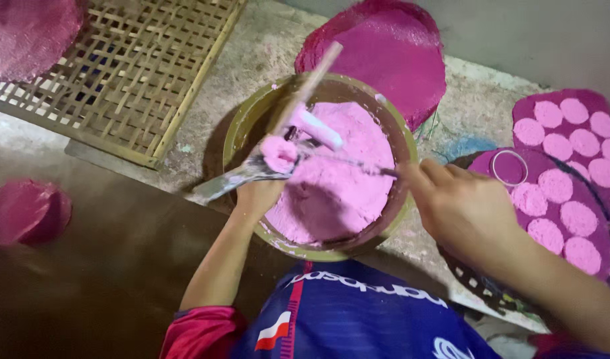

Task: The person scoops pink paste from a large basin into a handheld wooden press and squeezes the press to deposit a round disc onto a tray. They repeat the cycle, occasionally repositioning the tray and arranging finished discs as the batch accumulates.

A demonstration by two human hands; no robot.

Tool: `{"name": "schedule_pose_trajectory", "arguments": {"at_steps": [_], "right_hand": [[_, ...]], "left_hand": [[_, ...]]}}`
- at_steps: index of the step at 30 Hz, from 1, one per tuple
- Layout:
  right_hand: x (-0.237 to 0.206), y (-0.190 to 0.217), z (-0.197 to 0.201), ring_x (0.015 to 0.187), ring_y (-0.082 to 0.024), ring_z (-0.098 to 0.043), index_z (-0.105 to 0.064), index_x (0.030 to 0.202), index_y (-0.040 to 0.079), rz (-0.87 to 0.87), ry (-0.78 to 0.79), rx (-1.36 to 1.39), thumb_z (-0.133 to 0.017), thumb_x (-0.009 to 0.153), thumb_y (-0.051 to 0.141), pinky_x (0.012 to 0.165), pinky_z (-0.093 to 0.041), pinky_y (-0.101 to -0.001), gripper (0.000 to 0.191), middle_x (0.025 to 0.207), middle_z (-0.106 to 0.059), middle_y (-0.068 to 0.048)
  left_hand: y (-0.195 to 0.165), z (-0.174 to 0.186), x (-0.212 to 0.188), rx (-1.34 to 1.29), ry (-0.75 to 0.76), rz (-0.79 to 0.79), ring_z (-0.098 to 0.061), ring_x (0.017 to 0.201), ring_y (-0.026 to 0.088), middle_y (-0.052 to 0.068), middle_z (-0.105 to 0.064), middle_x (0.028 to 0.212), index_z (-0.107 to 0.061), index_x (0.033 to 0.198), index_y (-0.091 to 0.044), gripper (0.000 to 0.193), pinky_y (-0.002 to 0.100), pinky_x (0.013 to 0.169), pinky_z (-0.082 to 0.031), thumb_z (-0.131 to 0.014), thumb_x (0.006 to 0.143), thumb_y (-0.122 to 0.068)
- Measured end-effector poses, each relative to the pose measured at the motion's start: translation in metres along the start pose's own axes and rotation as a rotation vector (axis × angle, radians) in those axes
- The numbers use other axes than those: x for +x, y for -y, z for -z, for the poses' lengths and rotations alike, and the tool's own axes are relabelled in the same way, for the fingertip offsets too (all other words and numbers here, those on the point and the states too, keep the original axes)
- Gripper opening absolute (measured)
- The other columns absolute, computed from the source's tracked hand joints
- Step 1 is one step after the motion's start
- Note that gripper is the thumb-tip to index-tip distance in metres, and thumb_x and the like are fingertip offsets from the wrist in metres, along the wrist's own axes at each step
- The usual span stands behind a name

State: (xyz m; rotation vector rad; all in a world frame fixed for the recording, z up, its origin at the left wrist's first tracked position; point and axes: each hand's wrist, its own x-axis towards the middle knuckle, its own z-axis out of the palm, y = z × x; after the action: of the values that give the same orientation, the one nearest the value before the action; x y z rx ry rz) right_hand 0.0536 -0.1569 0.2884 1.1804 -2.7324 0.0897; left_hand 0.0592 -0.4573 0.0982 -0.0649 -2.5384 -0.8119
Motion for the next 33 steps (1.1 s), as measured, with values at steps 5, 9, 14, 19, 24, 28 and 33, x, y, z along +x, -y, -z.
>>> {"name": "schedule_pose_trajectory", "arguments": {"at_steps": [5, 9, 14, 19, 24, 28, 33], "right_hand": [[0.036, 0.019, -0.066, 0.090, -0.040, -0.074, -0.057, 0.147, 0.015, -0.059, -0.110, 0.549, -0.059, 0.088, 0.003, 0.074, -0.058, -0.0461, 0.060, 0.112, -0.073, -0.020], [0.010, 0.032, -0.116, 0.105, -0.036, -0.073, -0.055, 0.146, 0.007, -0.077, -0.108, 0.774, -0.063, 0.093, 0.004, 0.087, -0.057, -0.0411, 0.053, 0.117, -0.071, -0.026], [0.003, -0.009, -0.120, 0.087, -0.022, -0.077, -0.060, 0.141, 0.007, -0.297, 0.153, 0.779, -0.062, 0.099, 0.012, 0.081, -0.059, -0.0371, 0.043, 0.102, -0.077, -0.024], [0.027, 0.000, -0.132, 0.081, -0.020, -0.077, -0.060, 0.139, 0.006, -0.306, -0.009, 0.726, -0.063, 0.097, 0.016, 0.077, -0.058, -0.0376, 0.043, 0.105, -0.076, -0.022], [0.029, 0.001, -0.105, 0.068, -0.022, -0.079, -0.056, 0.144, 0.017, -0.254, 0.323, 0.777, -0.065, 0.089, 0.020, 0.074, -0.059, -0.0370, 0.056, 0.086, -0.079, -0.018], [0.046, -0.035, -0.045, 0.061, -0.023, -0.073, -0.068, 0.131, 0.023, -0.248, 0.421, 0.504, -0.062, 0.095, 0.035, 0.064, -0.055, -0.0387, 0.038, 0.085, -0.079, -0.013], [0.083, -0.001, -0.029, 0.075, -0.032, -0.071, -0.076, 0.123, 0.021, 0.195, 0.346, 0.225, -0.060, 0.092, 0.032, 0.064, -0.054, -0.0462, 0.037, 0.090, -0.077, -0.013]], "left_hand": [[-0.028, 0.002, 0.009, -0.171, -0.296, 0.057, -0.072, 0.106, 0.035, 0.018, -0.070, 0.123, -0.062, 0.130, -0.004, 0.047, 0.044, 0.091, -0.059, -0.074, 0.087, -0.020], [-0.029, 0.021, 0.028, 0.233, -0.197, 0.065, -0.062, 0.122, 0.041, 0.019, -0.059, 0.149, -0.053, 0.140, -0.004, 0.068, 0.049, 0.092, -0.053, -0.076, 0.080, -0.025], [-0.021, 0.021, 0.032, -0.092, -0.078, 0.315, -0.053, 0.141, 0.038, 0.012, -0.050, 0.148, -0.033, 0.169, -0.011, 0.081, 0.049, 0.116, -0.048, -0.066, 0.099, -0.036], [-0.023, -0.006, 0.034, 0.137, 0.000, 0.180, -0.035, 0.146, 0.044, 0.016, -0.016, 0.172, -0.045, 0.150, -0.014, 0.069, 0.057, 0.108, -0.041, -0.071, 0.091, -0.039], [-0.003, 0.003, 0.034, 0.129, -0.108, 0.128, -0.051, 0.137, 0.039, 0.013, -0.041, 0.159, -0.042, 0.157, -0.011, 0.072, 0.053, 0.105, -0.050, -0.067, 0.095, -0.035], [0.009, 0.020, 0.031, 0.152, 0.050, 0.135, -0.070, 0.112, 0.028, 0.010, -0.065, 0.132, -0.041, 0.163, -0.021, 0.061, 0.039, 0.088, -0.060, -0.055, 0.105, -0.034], [-0.004, 0.006, 0.004, -0.017, 0.008, -0.144, -0.068, 0.097, 0.035, 0.018, -0.069, 0.111, -0.053, 0.143, -0.009, 0.068, 0.044, 0.081, -0.058, -0.072, 0.083, -0.034]]}}
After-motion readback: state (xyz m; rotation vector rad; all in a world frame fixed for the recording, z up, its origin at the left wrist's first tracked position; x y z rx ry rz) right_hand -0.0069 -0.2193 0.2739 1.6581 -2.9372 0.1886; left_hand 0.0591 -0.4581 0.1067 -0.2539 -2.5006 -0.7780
